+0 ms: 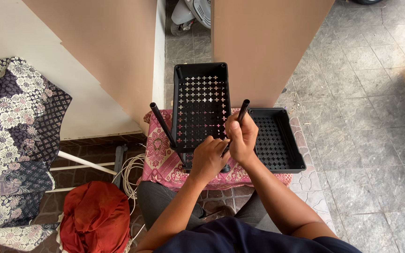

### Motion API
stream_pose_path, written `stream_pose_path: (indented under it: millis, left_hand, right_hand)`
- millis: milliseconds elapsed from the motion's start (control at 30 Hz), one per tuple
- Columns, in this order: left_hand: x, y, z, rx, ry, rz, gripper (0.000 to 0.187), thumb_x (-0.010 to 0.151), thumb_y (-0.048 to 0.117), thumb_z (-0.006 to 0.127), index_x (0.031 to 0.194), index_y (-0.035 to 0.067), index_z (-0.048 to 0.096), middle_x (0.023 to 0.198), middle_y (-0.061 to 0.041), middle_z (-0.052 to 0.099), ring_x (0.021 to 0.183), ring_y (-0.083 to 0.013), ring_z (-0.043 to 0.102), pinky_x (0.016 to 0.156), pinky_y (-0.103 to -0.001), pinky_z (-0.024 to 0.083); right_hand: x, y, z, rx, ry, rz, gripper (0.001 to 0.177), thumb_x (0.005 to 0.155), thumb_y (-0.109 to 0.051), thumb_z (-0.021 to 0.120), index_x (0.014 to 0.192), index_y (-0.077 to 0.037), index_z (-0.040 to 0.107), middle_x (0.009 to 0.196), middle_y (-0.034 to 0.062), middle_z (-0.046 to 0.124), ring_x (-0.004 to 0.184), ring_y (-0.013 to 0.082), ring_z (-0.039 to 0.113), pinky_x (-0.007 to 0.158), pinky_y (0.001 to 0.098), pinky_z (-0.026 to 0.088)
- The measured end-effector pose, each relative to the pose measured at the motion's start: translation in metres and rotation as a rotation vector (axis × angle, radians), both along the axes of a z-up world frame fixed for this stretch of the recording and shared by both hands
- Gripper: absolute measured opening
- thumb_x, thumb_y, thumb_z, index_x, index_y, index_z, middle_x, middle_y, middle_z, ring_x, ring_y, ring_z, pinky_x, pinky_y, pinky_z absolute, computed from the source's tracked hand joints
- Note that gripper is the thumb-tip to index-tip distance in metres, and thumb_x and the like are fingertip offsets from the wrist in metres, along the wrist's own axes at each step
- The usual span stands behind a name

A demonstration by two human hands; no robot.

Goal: The person assembles a black plastic rolling cart by inserting legs into a perforated tray, attaching side panels, and fitting a second tray on top. The person handles trays, legs, and panels, then positions the assembled unit upright.

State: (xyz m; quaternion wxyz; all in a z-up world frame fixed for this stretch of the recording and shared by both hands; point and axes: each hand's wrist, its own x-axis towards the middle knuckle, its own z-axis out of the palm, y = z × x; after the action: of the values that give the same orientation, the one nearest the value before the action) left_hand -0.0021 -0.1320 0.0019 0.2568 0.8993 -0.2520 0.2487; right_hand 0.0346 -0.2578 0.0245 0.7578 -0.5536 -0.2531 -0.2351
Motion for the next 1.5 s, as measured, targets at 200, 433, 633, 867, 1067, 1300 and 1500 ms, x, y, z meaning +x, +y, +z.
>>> stream_pose_path:
  millis: [200, 433, 633, 867, 1067, 1300, 1500]
  left_hand:
    - [0.001, 0.000, 0.004, -0.028, -0.048, -0.032, 0.026, 0.085, 0.025, 0.083, 0.098, 0.005, 0.071, 0.080, -0.001, 0.067, 0.073, -0.0180, 0.060, 0.063, -0.032, 0.051]
    - [0.002, 0.000, -0.002, -0.007, -0.042, -0.010, 0.024, 0.080, 0.015, 0.080, 0.101, 0.006, 0.072, 0.082, -0.002, 0.067, 0.075, -0.0193, 0.060, 0.064, -0.032, 0.053]
    - [0.001, 0.000, 0.003, -0.104, -0.008, -0.050, 0.020, 0.079, 0.007, 0.078, 0.097, 0.007, 0.068, 0.089, -0.002, 0.067, 0.082, -0.0204, 0.062, 0.070, -0.034, 0.055]
    - [-0.001, 0.003, 0.022, -0.192, 0.108, -0.066, 0.022, 0.078, 0.010, 0.078, 0.099, 0.007, 0.071, 0.089, -0.002, 0.072, 0.078, -0.0206, 0.066, 0.068, -0.034, 0.056]
    - [0.002, 0.002, 0.024, -0.196, 0.248, -0.030, 0.013, 0.091, 0.020, 0.077, 0.096, 0.008, 0.072, 0.088, -0.002, 0.074, 0.080, -0.0219, 0.069, 0.071, -0.037, 0.057]
    - [0.002, 0.000, 0.027, -0.189, 0.111, -0.041, 0.022, 0.091, 0.023, 0.076, 0.106, 0.007, 0.073, 0.100, -0.005, 0.075, 0.089, -0.0250, 0.070, 0.075, -0.037, 0.057]
    - [0.001, 0.001, 0.030, -0.166, 0.270, -0.013, 0.022, 0.087, 0.021, 0.076, 0.106, 0.010, 0.074, 0.095, -0.002, 0.075, 0.085, -0.0249, 0.070, 0.073, -0.038, 0.057]
  right_hand:
    - [0.023, -0.024, -0.009, 0.102, 0.197, 0.512, 0.043, 0.109, -0.030, 0.063, 0.079, -0.011, 0.039, 0.064, -0.0058, 0.037, 0.054, 0.0043, 0.032, 0.050, 0.0240, 0.025]
    - [-0.002, 0.002, -0.004, 0.100, 0.061, 0.100, 0.023, 0.112, -0.027, 0.052, 0.099, -0.008, 0.045, 0.078, -0.0025, 0.044, 0.062, 0.0032, 0.036, 0.053, 0.0215, 0.029]
    - [-0.010, 0.031, -0.008, 0.030, -0.045, -0.349, 0.024, 0.115, -0.024, 0.046, 0.113, -0.001, 0.048, 0.084, 0.0002, 0.049, 0.067, 0.0042, 0.040, 0.058, 0.0219, 0.034]
    - [0.010, 0.003, -0.024, 0.141, -0.031, 0.108, 0.042, 0.115, -0.041, 0.044, 0.090, -0.008, 0.047, 0.069, -0.0021, 0.043, 0.056, 0.0051, 0.036, 0.050, 0.0220, 0.028]
    - [0.005, -0.010, 0.005, 0.119, 0.026, 0.342, 0.042, 0.117, -0.041, 0.045, 0.092, -0.007, 0.049, 0.068, -0.0034, 0.044, 0.058, 0.0046, 0.036, 0.052, 0.0224, 0.028]
    - [-0.019, -0.002, 0.052, 0.060, 0.043, -0.008, 0.022, 0.114, -0.027, 0.049, 0.113, -0.006, 0.045, 0.086, 0.0019, 0.049, 0.068, 0.0083, 0.041, 0.057, 0.0261, 0.034]
    - [0.007, -0.001, 0.030, 0.096, 0.070, 0.132, 0.047, 0.114, -0.049, 0.044, 0.093, -0.007, 0.045, 0.069, -0.0035, 0.037, 0.057, 0.0052, 0.029, 0.050, 0.0238, 0.023]
